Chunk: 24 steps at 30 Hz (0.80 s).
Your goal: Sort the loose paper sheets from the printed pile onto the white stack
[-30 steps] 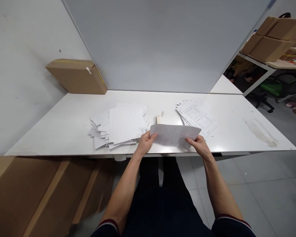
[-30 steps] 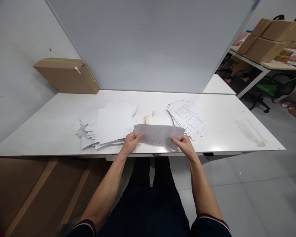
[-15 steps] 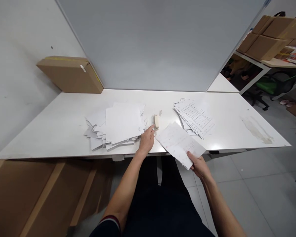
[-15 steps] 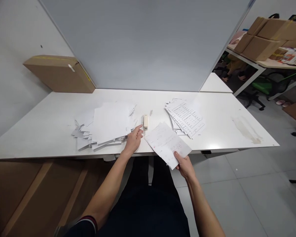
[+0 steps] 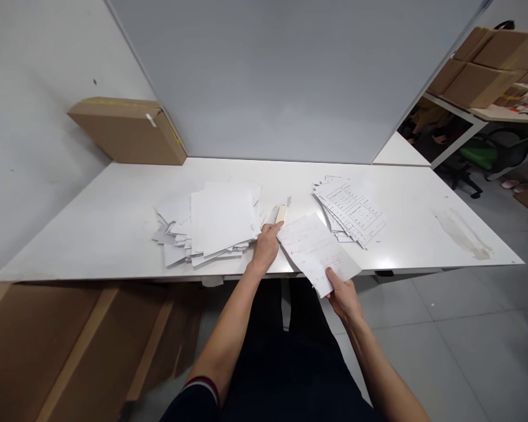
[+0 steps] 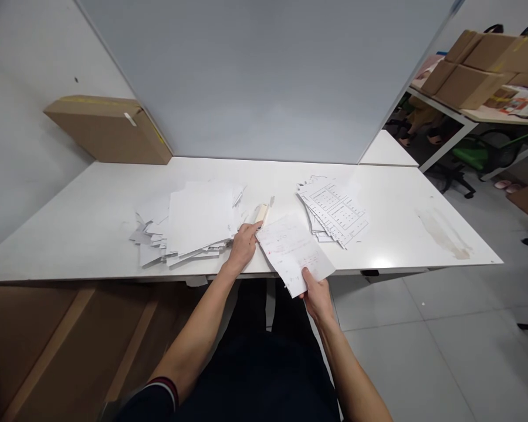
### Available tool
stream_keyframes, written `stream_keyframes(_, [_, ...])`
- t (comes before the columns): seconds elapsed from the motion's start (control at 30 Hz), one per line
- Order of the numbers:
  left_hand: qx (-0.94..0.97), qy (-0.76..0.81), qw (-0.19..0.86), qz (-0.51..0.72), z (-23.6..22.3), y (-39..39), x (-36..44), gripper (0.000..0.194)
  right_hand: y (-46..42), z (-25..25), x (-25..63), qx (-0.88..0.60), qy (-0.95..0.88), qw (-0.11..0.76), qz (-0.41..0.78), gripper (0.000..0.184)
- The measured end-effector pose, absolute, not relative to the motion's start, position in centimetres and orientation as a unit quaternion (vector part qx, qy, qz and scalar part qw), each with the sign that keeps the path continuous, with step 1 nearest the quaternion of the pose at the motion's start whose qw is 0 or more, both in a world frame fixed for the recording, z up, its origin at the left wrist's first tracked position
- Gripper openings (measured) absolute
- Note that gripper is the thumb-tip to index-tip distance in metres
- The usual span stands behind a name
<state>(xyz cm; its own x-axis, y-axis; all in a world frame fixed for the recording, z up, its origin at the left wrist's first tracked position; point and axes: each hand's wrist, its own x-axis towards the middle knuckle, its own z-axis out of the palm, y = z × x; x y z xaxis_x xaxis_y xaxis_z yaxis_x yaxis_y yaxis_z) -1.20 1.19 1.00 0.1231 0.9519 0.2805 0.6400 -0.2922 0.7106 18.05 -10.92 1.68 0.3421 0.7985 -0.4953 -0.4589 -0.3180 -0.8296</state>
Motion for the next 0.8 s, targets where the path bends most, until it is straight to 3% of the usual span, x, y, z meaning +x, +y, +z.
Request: stream_keyframes(0.8, [0.748,0.536,0.207,0.332,0.8,0.9,-0.6,0.049,-10.2,1.7,17.4,-0.602,-0.167,0.573,0.530,0.032])
